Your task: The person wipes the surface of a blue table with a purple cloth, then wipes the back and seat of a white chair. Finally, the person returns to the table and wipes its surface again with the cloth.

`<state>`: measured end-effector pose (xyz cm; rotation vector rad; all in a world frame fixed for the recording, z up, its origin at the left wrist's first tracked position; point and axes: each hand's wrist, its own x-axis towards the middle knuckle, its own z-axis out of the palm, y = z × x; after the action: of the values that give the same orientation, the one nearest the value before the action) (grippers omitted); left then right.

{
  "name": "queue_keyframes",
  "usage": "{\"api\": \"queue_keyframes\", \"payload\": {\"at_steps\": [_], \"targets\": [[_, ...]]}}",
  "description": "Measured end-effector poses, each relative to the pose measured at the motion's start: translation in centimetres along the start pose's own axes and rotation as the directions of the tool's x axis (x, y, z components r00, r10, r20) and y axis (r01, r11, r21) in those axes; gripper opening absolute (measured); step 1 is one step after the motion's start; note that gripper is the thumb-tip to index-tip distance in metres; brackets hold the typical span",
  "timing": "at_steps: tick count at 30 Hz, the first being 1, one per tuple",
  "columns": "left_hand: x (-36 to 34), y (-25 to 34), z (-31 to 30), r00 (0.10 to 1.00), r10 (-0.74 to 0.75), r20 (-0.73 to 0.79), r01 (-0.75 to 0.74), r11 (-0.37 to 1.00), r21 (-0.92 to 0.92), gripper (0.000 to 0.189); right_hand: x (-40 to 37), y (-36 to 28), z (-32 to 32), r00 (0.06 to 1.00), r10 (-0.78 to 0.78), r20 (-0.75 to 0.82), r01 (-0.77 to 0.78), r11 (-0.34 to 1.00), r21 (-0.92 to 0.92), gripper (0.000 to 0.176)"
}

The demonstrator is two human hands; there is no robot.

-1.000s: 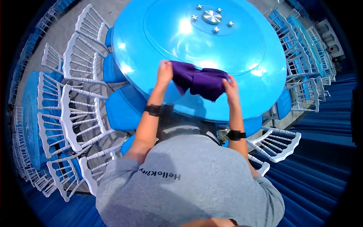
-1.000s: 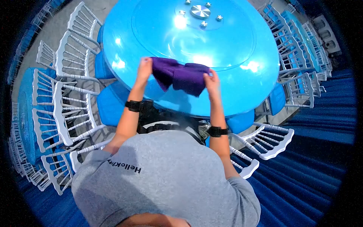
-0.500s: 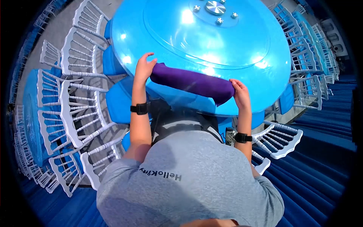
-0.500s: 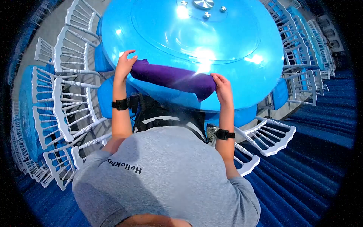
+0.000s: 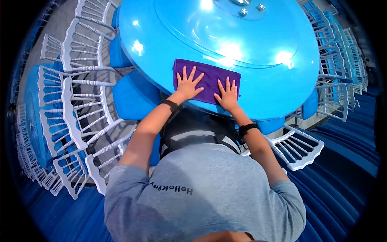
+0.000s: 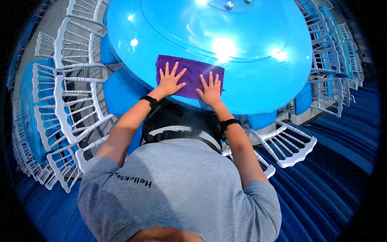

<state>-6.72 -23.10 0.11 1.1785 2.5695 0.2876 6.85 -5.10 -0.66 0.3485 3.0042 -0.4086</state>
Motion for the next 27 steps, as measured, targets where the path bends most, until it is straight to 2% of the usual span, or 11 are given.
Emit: {"api": "queue_keyframes", "payload": {"at_steps": [1,3,8,12,15,17,21,22,23,25,27], "targets": [[0.0,-0.2,0.4,0.995,0.037,-0.089,-0.035,0.999,0.03,0.064,0.1,-0.2,0.4,1.0,-0.001,0.002,0.001,1.0,0.005,0.065],[0.1,-0.5,0.5,0.992,0.056,-0.114,-0.052,0.998,0.038,0.065,0.5,-0.4,0.7,0.995,0.099,-0.008,-0.099,0.995,-0.005,0.063],[2.4,-0.3,0.0,0.973,0.114,-0.198,-0.109,0.993,0.039,0.068,3.4,0.3,0.6,0.984,0.143,-0.103,-0.149,0.987,-0.051,0.062],[6.3,-1.0,0.0,0.958,0.122,-0.262,-0.123,0.992,0.01,0.067,6.8,1.7,-0.3,0.976,0.118,-0.184,-0.13,0.99,-0.056,0.062],[8.7,-1.1,0.0,0.947,0.124,-0.295,-0.116,0.992,0.044,0.067,9.1,2.8,-0.5,0.979,0.143,-0.143,-0.153,0.986,-0.067,0.061],[9.0,-1.0,0.5,0.941,0.1,-0.322,-0.093,0.995,0.037,0.065,9.7,3.2,-0.4,0.962,0.084,-0.261,-0.112,0.989,-0.097,0.058],[7.4,0.1,0.8,0.962,0.169,-0.213,-0.167,0.986,0.027,0.058,8.5,3.7,0.0,0.975,0.084,-0.204,-0.107,0.989,-0.106,0.057],[6.2,0.8,0.2,0.967,0.224,-0.125,-0.224,0.974,0.011,0.058,7.3,3.8,0.4,0.977,0.036,-0.21,-0.059,0.992,-0.107,0.058],[5.2,1.1,0.9,0.945,0.307,-0.111,-0.306,0.952,0.026,0.06,5.8,3.9,0.8,0.976,-0.004,-0.218,-0.019,0.994,-0.104,0.06],[2.8,3.1,0.0,0.904,0.419,0.087,-0.422,0.906,0.023,0.063,2.0,3.5,0.9,0.981,0.019,-0.193,-0.031,0.997,-0.064,0.063],[0.5,4.4,0.4,0.8,0.563,0.209,-0.574,0.819,-0.009,0.064,-2.2,3.1,0.8,0.988,-0.054,-0.143,0.051,0.998,-0.023,0.066]]}}
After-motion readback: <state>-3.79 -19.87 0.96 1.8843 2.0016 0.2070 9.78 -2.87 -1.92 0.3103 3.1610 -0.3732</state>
